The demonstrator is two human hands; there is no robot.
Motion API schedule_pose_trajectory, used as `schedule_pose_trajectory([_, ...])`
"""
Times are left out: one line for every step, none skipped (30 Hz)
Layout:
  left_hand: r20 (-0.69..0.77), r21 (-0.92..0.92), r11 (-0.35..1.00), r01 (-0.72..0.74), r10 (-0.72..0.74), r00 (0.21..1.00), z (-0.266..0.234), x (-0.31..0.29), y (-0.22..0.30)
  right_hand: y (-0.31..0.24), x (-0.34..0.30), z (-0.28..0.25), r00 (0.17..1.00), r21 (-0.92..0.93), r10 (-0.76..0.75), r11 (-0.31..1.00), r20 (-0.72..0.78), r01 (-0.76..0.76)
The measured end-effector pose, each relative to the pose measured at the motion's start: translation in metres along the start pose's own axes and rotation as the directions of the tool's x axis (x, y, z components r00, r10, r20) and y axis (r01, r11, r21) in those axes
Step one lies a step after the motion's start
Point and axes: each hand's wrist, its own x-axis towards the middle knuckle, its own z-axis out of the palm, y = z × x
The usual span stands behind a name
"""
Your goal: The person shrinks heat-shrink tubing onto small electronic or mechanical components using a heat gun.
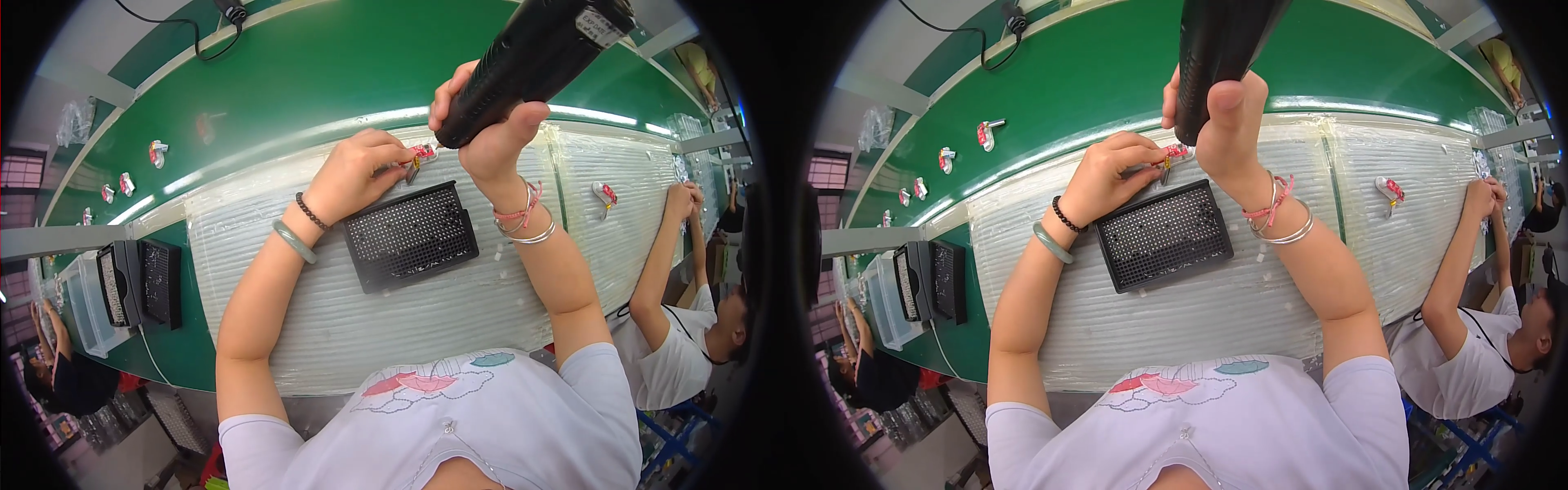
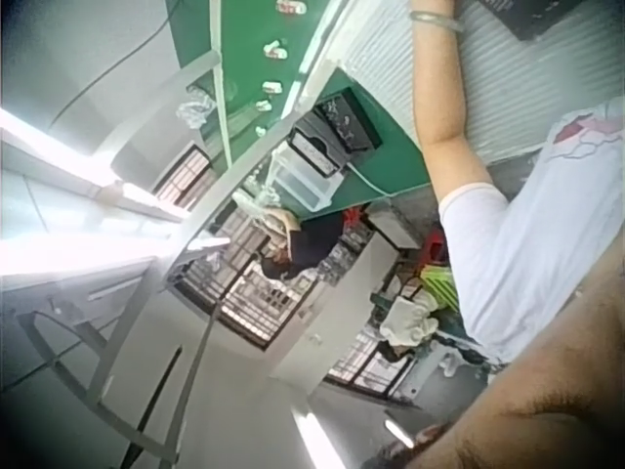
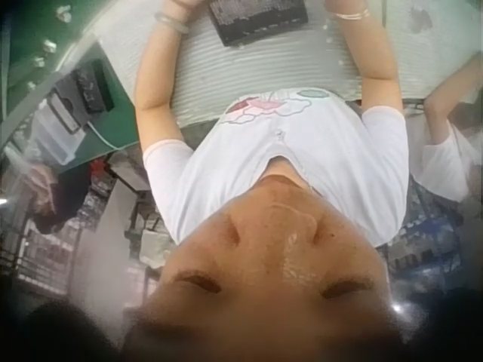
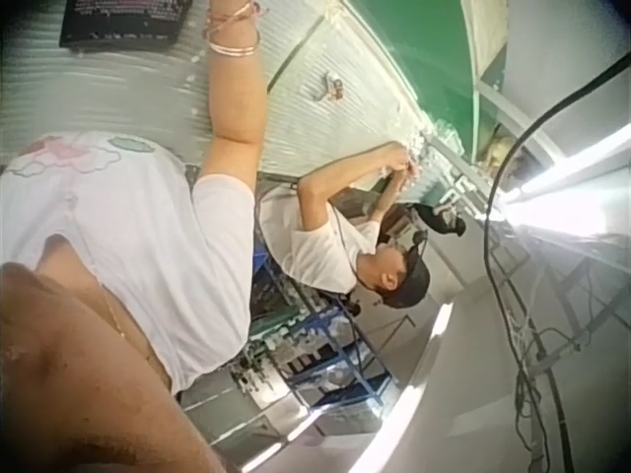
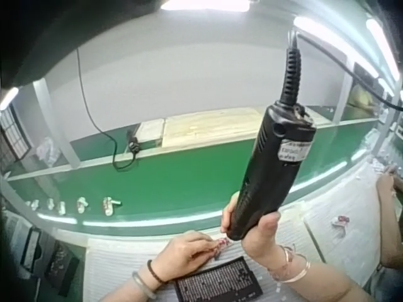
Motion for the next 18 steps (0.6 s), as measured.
schedule_pose_trajectory([0.006, -0.007, 1.000, 0.011, -0.011, 1.000, 0.000, 0.001, 0.000, 0.002, 0.000, -0.001, 1.000, 0.015, 0.007, 1.000, 0.002, -0.007])
schedule_pose_trajectory([0.013, -0.013, 1.000, 0.021, -0.021, 1.000, -0.001, 0.000, 0.000, 0.003, -0.001, 0.000, 1.000, 0.015, 0.010, 1.000, 0.004, -0.010])
schedule_pose_trajectory([0.013, -0.015, 1.000, 0.023, -0.023, 1.000, 0.000, 0.000, 0.000, 0.004, -0.001, 0.000, 1.000, 0.014, 0.013, 1.000, 0.005, -0.013])
schedule_pose_trajectory([0.008, -0.013, 1.000, 0.019, -0.019, 1.000, 0.000, -0.001, 0.000, 0.005, -0.002, 0.001, 1.000, 0.012, 0.017, 1.000, 0.006, -0.017])
schedule_pose_trajectory([0.003, -0.009, 1.000, 0.014, -0.014, 1.000, -0.001, -0.001, 0.000, 0.005, -0.001, 0.001, 1.000, 0.013, 0.017, 1.000, 0.008, -0.017])
schedule_pose_trajectory([0.002, -0.009, 1.000, 0.015, -0.015, 1.000, -0.001, -0.001, 0.000, 0.006, -0.001, 0.002, 1.000, 0.013, 0.020, 1.000, 0.009, -0.020])
schedule_pose_trajectory([0.004, -0.003, 1.000, 0.014, -0.014, 1.000, -0.001, -0.001, 0.000, 0.006, -0.001, 0.002, 1.000, 0.013, 0.022, 1.000, 0.010, -0.022])
schedule_pose_trajectory([0.006, 0.002, 1.000, 0.010, -0.011, 1.000, -0.001, 0.000, 0.000, 0.007, -0.002, 0.002, 1.000, 0.013, 0.022, 1.000, 0.010, -0.022])
schedule_pose_trajectory([0.006, 0.001, 1.000, 0.010, -0.010, 1.000, -0.001, 0.000, 0.000, 0.008, -0.002, 0.002, 1.000, 0.018, 0.026, 1.000, 0.010, -0.026])
schedule_pose_trajectory([0.013, 0.000, 1.000, 0.012, -0.012, 1.000, -0.001, 0.000, -0.001, 0.009, -0.002, 0.002, 1.000, 0.023, 0.030, 0.999, 0.009, -0.030])
schedule_pose_trajectory([0.020, -0.001, 1.000, 0.013, -0.013, 1.000, -0.001, 0.000, -0.001, 0.010, -0.002, 0.002, 1.000, 0.022, 0.029, 0.999, 0.010, -0.029])
schedule_pose_trajectory([0.019, 0.000, 1.000, 0.013, -0.013, 1.000, -0.001, 0.000, -0.002, 0.011, -0.002, 0.003, 1.000, 0.030, 0.022, 0.999, 0.007, -0.022])
schedule_pose_trajectory([0.021, -0.001, 1.000, 0.010, -0.010, 1.000, -0.001, 0.000, -0.002, 0.012, -0.002, 0.004, 1.000, 0.037, 0.015, 0.999, 0.004, -0.015])
schedule_pose_trajectory([0.025, -0.003, 1.000, 0.006, -0.006, 1.000, -0.001, 0.000, -0.002, 0.014, -0.002, 0.005, 1.000, 0.036, 0.015, 0.999, 0.005, -0.016])
schedule_pose_trajectory([0.024, -0.004, 1.000, 0.007, -0.007, 1.000, -0.001, 0.000, -0.001, 0.017, -0.001, 0.007, 0.998, 0.117, -0.060, 0.991, 0.002, 0.059])
schedule_pose_trajectory([0.024, -0.003, 1.000, 0.001, -0.001, 1.000, -0.001, 0.001, 0.000, 0.019, 0.000, 0.008, 0.991, 0.196, -0.134, 0.972, -0.007, 0.133])
schedule_pose_trajectory([0.022, 0.000, 1.000, -0.003, 0.003, 1.000, -0.002, 0.001, 0.000, 0.019, 0.000, 0.010, 0.991, 0.198, -0.134, 0.971, -0.005, 0.132])
schedule_pose_trajectory([0.021, 0.002, 1.000, -0.001, 0.001, 1.000, -0.002, 0.001, 0.000, 0.019, -0.001, 0.012, 0.990, 0.186, -0.140, 0.973, -0.007, 0.139])
